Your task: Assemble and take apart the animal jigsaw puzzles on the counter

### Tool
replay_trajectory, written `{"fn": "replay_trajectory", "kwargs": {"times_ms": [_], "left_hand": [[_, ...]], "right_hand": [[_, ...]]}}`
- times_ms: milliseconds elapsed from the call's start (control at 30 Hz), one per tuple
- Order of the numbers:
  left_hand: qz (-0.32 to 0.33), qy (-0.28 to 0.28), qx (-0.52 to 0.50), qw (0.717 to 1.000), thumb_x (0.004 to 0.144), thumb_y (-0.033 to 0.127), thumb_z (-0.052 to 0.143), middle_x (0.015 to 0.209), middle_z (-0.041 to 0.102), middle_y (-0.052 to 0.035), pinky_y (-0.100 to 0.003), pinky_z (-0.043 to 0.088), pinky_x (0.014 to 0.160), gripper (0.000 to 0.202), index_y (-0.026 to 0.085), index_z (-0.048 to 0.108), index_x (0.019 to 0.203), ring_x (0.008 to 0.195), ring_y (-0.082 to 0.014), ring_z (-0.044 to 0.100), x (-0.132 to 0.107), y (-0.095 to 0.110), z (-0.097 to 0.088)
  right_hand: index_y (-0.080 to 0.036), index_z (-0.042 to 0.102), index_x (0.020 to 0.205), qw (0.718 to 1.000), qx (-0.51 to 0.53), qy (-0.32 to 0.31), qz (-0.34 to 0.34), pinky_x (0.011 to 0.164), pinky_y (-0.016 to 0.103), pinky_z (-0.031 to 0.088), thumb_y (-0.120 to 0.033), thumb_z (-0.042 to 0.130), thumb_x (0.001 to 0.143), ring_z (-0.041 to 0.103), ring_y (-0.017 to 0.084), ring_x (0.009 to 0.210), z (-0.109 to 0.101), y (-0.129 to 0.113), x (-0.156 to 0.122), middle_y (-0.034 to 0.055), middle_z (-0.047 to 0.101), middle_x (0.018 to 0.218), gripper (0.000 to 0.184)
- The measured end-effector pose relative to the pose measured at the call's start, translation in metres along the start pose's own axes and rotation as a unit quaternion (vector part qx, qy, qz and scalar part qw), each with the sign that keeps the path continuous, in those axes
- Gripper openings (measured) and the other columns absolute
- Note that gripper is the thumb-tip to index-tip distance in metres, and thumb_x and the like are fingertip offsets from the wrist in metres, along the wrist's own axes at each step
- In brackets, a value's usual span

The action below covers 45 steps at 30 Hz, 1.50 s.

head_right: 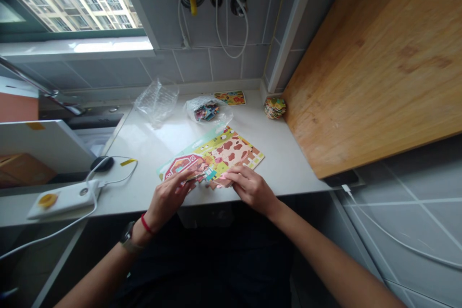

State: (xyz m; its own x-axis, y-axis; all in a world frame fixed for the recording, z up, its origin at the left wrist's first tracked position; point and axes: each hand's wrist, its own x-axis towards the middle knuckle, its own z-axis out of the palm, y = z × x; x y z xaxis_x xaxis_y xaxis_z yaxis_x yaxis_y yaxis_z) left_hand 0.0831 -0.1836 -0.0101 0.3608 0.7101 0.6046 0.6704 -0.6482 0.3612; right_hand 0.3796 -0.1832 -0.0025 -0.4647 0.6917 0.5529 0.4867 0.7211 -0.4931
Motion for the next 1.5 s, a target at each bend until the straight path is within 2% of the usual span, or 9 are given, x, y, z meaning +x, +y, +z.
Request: {"fn": "replay_trajectory", "kwargs": {"times_ms": [67,167,467,667,867,1067,1200,1333,1500], "left_hand": [[0.000,0.010,-0.014,1.000,0.102,0.018,0.065,0.107,0.081,-0.0062,-0.030,0.064,0.085,0.023,0.022,0.068,0.124,0.096,-0.0196,0.078,0.003,0.001,-0.002],[0.029,-0.007,-0.029,0.999,0.102,0.014,0.061,0.117,0.080,-0.0062,-0.034,0.064,0.092,0.027,0.023,0.070,0.126,0.104,-0.0203,0.077,0.011,0.003,0.001],[0.110,-0.163,-0.036,0.980,0.104,0.030,0.062,0.126,0.077,-0.0075,-0.045,0.062,0.099,0.024,0.024,0.073,0.124,0.113,-0.0250,0.072,0.025,0.001,0.023],[0.182,-0.210,-0.014,0.961,0.107,0.029,0.056,0.128,0.076,-0.0104,-0.045,0.062,0.098,0.027,0.020,0.070,0.127,0.112,-0.0258,0.072,0.039,-0.004,0.016],[0.244,-0.198,-0.019,0.949,0.106,0.024,0.056,0.125,0.077,-0.0130,-0.041,0.063,0.096,0.028,0.017,0.066,0.131,0.106,-0.0248,0.075,0.048,-0.009,0.015],[0.261,-0.144,-0.021,0.954,0.106,0.024,0.057,0.119,0.078,-0.0126,-0.036,0.064,0.093,0.039,0.016,0.056,0.144,0.104,-0.0229,0.077,0.045,-0.018,0.018],[0.269,-0.102,-0.002,0.958,0.103,0.020,0.058,0.114,0.080,-0.0114,-0.032,0.065,0.089,0.039,0.015,0.056,0.141,0.098,-0.0217,0.078,0.044,-0.018,0.018],[0.235,-0.053,0.020,0.970,0.100,0.011,0.056,0.111,0.081,-0.0101,-0.029,0.065,0.087,0.040,0.016,0.056,0.140,0.094,-0.0195,0.080,0.041,-0.018,0.021],[0.142,-0.038,0.016,0.989,0.095,0.008,0.055,0.111,0.080,-0.0094,-0.029,0.063,0.080,0.040,0.019,0.061,0.133,0.093,-0.0200,0.079,0.035,-0.015,0.031]], "right_hand": [[-0.026,0.070,0.130,0.999,-0.020,0.021,0.024,0.098,0.041,0.062,-0.011,0.057,0.101,0.068,0.024,0.116,-0.007,0.006,-0.005,0.0116,0.070,0.125,0.035],[-0.027,0.073,0.126,0.996,-0.091,-0.019,0.014,0.096,0.044,0.063,-0.012,0.061,0.099,0.068,0.026,0.114,-0.017,0.016,-0.009,0.0123,0.070,0.125,0.033],[-0.024,0.074,0.120,0.960,-0.194,-0.193,-0.058,0.083,0.031,0.061,-0.025,0.071,0.097,0.071,0.023,0.108,-0.037,0.019,0.011,0.0106,0.072,0.122,0.023],[-0.014,0.073,0.111,0.924,-0.270,-0.211,-0.169,0.080,0.033,0.059,-0.011,0.057,0.102,0.072,0.023,0.097,-0.035,0.027,0.021,0.0124,0.075,0.108,0.019],[-0.009,0.069,0.124,0.916,-0.266,-0.176,-0.244,0.082,0.032,0.060,-0.007,0.044,0.105,0.074,0.022,0.098,-0.039,0.032,0.017,0.0133,0.077,0.110,0.031],[-0.009,0.060,0.141,0.930,-0.262,-0.155,-0.207,0.090,0.032,0.061,-0.007,0.044,0.105,0.073,0.023,0.113,-0.040,0.037,0.008,0.0171,0.074,0.130,0.039],[-0.012,0.063,0.139,0.938,-0.272,-0.144,-0.162,0.089,0.034,0.062,-0.007,0.046,0.104,0.073,0.026,0.112,-0.029,0.042,0.015,0.0170,0.074,0.126,0.039],[-0.017,0.070,0.129,0.957,-0.239,-0.136,-0.096,0.089,0.038,0.063,-0.012,0.052,0.103,0.073,0.027,0.104,-0.014,0.049,0.021,0.0139,0.076,0.114,0.032],[-0.021,0.067,0.133,0.986,-0.144,-0.077,-0.033,0.097,0.039,0.063,-0.011,0.054,0.099,0.069,0.028,0.119,-0.009,0.054,0.013,0.0128,0.072,0.120,0.038]]}}
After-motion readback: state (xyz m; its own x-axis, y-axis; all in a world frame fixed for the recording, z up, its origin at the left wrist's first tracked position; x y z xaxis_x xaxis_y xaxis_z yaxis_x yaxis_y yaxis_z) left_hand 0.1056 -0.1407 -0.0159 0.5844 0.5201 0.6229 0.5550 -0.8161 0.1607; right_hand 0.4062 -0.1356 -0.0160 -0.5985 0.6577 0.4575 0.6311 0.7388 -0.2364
